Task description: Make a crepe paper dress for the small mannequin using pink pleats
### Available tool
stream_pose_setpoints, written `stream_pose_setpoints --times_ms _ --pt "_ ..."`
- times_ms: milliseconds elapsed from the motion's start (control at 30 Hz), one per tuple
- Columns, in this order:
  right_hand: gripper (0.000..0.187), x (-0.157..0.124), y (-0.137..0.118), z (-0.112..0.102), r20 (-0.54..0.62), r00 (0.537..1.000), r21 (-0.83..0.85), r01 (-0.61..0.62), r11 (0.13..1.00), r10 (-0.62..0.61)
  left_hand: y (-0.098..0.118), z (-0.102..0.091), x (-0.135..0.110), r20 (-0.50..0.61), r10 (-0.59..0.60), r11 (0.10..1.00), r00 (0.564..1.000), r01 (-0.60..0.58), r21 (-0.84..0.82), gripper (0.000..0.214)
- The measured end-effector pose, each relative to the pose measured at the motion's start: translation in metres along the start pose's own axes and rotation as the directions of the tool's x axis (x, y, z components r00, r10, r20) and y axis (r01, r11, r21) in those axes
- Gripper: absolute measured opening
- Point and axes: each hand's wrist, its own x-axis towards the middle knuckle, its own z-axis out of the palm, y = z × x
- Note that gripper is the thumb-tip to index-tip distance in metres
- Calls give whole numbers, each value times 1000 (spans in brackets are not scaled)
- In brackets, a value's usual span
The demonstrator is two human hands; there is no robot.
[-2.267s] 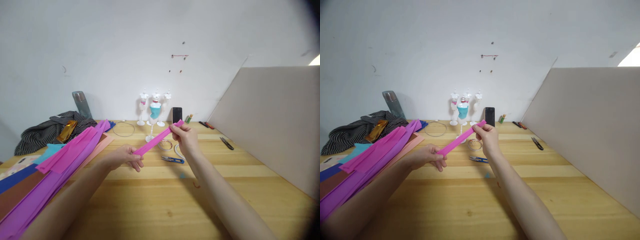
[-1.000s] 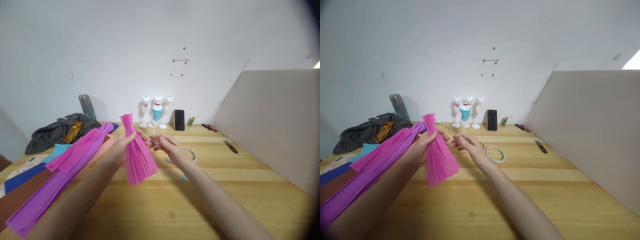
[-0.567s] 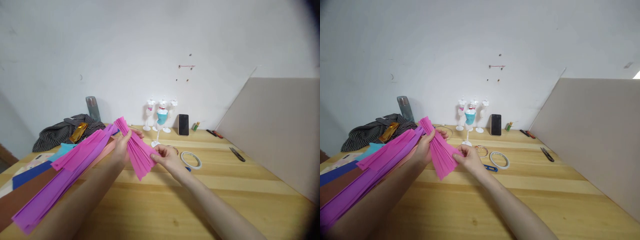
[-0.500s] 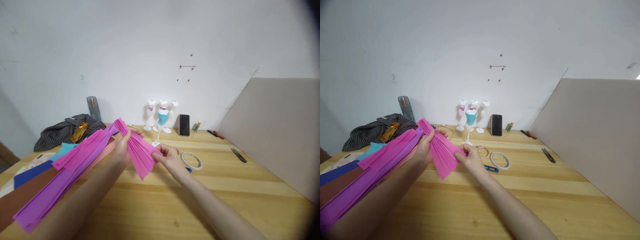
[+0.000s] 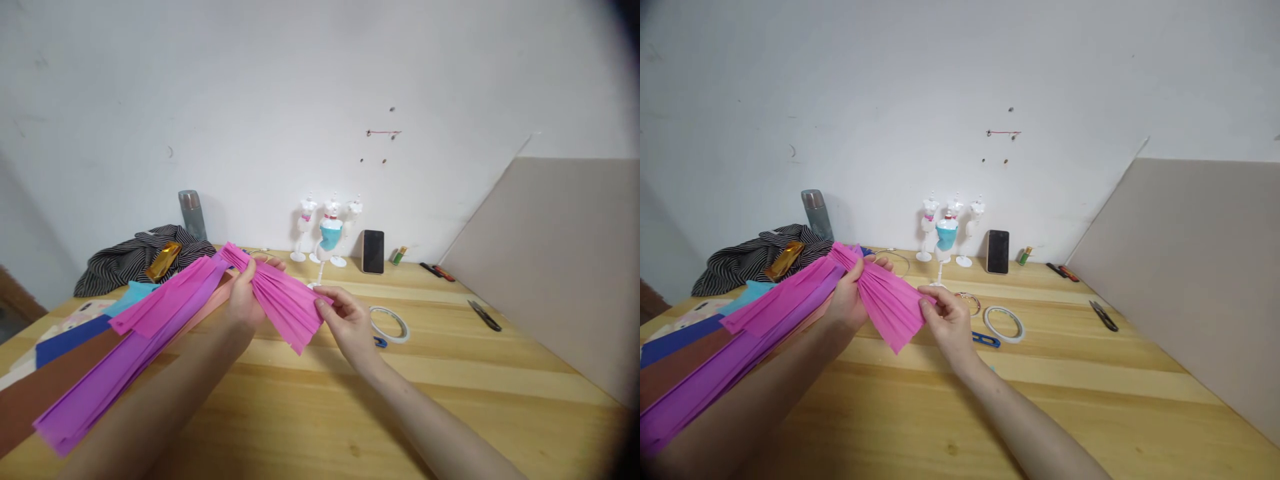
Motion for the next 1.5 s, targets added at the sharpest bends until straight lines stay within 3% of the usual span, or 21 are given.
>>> stream_pose_setpoints --times_ms 133,300,600,767,900,1067,1233,1333,1500 --pt "13 0 3 -1 30 999 66 -13 998 11 2 2 -1 1 6 999 1000 -6 -52 23" --pt "13 1 8 0 66 990 206 -133 970 122 5 8 -5 40 0 994 999 4 -107 29" --pt "32 -1 -2 4 221 923 459 -384 802 315 5 6 -3 32 9 995 999 -6 -96 29" --pt "30 -3 6 9 233 890 435 -456 777 393 5 4 -4 73 39 998 997 -36 -41 31" --pt "31 -3 12 9 231 902 391 -429 815 364 10 6 -4 72 7 999 997 -4 -40 32" --pt "37 -4 5 6 304 881 293 -447 845 361 7 7 -8 92 -29 999 995 32 -25 27" --pt "41 -3 -4 5 281 916 159 -340 927 287 -2 4 -12 191 -49 998 980 40 50 14" --pt "39 -2 -8 5 293 912 132 -336 933 287 -5 1 -12 220 -44 996 974 25 87 8" --pt "35 0 -5 5 195 937 64 -306 950 288 -8 -4 -12 175 -101 977 979 64 204 24"
